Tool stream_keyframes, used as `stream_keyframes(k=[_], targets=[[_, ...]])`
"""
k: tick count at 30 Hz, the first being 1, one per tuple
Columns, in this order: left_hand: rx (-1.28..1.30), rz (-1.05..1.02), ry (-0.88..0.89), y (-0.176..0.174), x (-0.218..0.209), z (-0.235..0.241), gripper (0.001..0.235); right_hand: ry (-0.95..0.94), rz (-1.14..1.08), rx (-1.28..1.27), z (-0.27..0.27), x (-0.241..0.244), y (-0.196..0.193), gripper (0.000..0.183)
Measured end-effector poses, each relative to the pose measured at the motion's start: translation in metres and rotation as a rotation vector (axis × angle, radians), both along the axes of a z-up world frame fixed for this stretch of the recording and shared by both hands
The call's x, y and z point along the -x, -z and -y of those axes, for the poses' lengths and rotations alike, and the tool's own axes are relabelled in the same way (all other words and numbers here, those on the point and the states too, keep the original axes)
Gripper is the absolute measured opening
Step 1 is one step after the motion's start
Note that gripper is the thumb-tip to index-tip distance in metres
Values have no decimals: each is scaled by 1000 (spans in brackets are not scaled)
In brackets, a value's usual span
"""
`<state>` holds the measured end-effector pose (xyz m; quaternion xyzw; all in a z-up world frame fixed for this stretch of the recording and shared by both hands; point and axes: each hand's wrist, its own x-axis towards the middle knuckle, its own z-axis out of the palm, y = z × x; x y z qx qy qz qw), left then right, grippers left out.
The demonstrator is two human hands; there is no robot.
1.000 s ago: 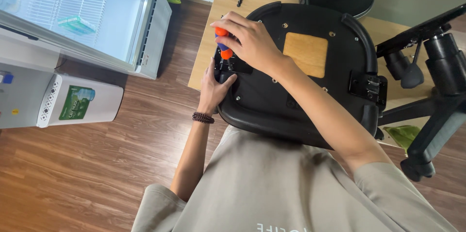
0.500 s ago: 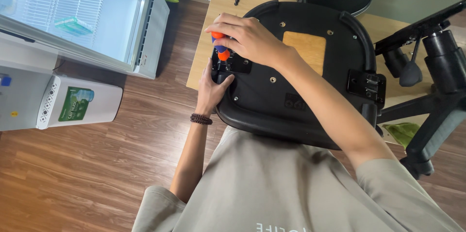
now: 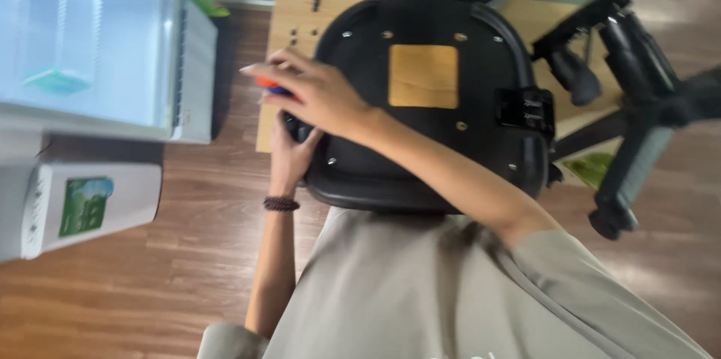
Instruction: Using a screwdriver to tighten or remove screws from the base of an office chair seat.
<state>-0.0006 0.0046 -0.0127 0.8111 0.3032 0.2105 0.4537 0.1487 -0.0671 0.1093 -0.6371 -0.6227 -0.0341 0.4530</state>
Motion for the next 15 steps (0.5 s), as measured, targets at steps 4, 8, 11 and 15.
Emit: stream_keyframes(k=[4,8,11,15], targets=[[15,28,58,2,2,2,82,34,25,113,-12,4,16,55],[-255,-191,-86,-26,2,13,90,58,78,45,7,1,5,57],[-329,-273,-167,-40,1,20,89,81,-19,-69,41,-10,-10,58],[-250,-348,-195,-53,-1,24,76,209,-326,-164,91,-36,-45,53]])
